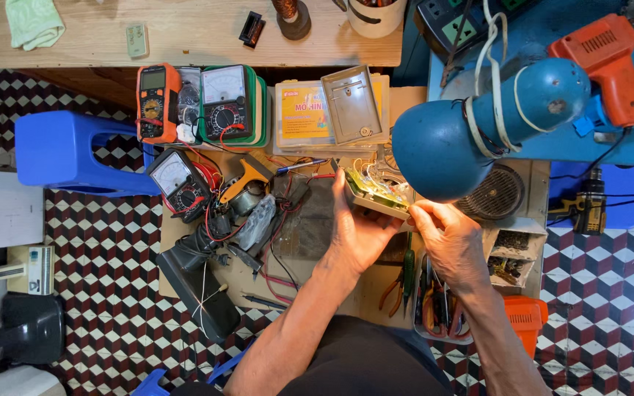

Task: The person holds a small circuit board and uses a heat gun to apply heat to specific areas. They then use a metal tool to adjust components on the board while inspecting it under a work lamp. The person continues to manipulate the board and wires throughout the clip.

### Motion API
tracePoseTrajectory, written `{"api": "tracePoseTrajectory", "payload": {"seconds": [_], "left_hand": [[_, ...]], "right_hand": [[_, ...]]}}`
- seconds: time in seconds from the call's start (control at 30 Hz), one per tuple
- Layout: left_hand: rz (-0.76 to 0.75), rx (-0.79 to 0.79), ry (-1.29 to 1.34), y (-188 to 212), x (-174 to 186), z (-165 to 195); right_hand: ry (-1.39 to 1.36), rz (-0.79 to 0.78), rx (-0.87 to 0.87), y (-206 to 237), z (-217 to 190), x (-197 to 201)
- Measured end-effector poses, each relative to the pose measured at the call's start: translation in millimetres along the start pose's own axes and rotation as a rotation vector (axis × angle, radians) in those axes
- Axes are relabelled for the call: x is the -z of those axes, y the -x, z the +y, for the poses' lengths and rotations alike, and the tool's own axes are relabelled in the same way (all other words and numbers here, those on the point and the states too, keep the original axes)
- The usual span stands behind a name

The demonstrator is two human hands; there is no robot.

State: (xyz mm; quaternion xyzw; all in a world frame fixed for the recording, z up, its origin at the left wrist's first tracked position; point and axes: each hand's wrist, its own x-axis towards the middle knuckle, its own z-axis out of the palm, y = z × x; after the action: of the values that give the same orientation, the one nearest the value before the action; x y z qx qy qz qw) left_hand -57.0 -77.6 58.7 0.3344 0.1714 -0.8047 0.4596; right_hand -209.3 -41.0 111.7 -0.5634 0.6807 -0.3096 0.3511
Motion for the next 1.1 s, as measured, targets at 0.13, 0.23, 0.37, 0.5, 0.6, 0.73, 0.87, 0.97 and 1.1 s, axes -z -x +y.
{"api": "tracePoseTrajectory", "payload": {"seconds": [0.13, 0.23, 0.37, 0.5, 0.6, 0.73, 0.87, 0.97, 1.1], "left_hand": [[0.017, 0.059, 0.017, 1.9, -0.3, 4.0], [0.034, 0.049, -0.027, 1.9, -1.4, 5.7], [0.049, 0.044, -0.059, 0.5, 0.0, 7.2], [-0.116, 0.037, -0.056, 3.2, 8.2, 11.1], [-0.235, 0.054, -0.041, 9.6, 17.5, 21.2], [-0.407, 0.089, -0.025, 16.2, 26.7, 32.1], [-0.438, 0.131, 0.001, 19.7, 33.1, 33.7], [-0.408, 0.126, -0.02, 22.3, 37.5, 32.1], [-0.352, 0.121, -0.061, 18.4, 48.7, 30.5]], "right_hand": [[0.105, 0.017, 0.151, 1.9, 4.9, 0.6], [0.207, 0.076, 0.346, 0.7, 9.0, -0.2], [0.308, 0.116, 0.476, 0.9, 15.2, -3.5], [0.274, 0.098, 0.436, 6.5, 16.1, -10.6], [0.109, 0.001, 0.137, 15.0, 12.8, -7.8], [-0.094, 0.015, -0.105, 18.2, 8.2, -5.3], [-0.334, 0.0, -0.239, 6.2, 10.3, -18.7], [-0.341, -0.006, -0.225, 5.2, 13.5, -27.4], [-0.453, -0.037, -0.28, 6.0, 22.7, -35.6]]}}
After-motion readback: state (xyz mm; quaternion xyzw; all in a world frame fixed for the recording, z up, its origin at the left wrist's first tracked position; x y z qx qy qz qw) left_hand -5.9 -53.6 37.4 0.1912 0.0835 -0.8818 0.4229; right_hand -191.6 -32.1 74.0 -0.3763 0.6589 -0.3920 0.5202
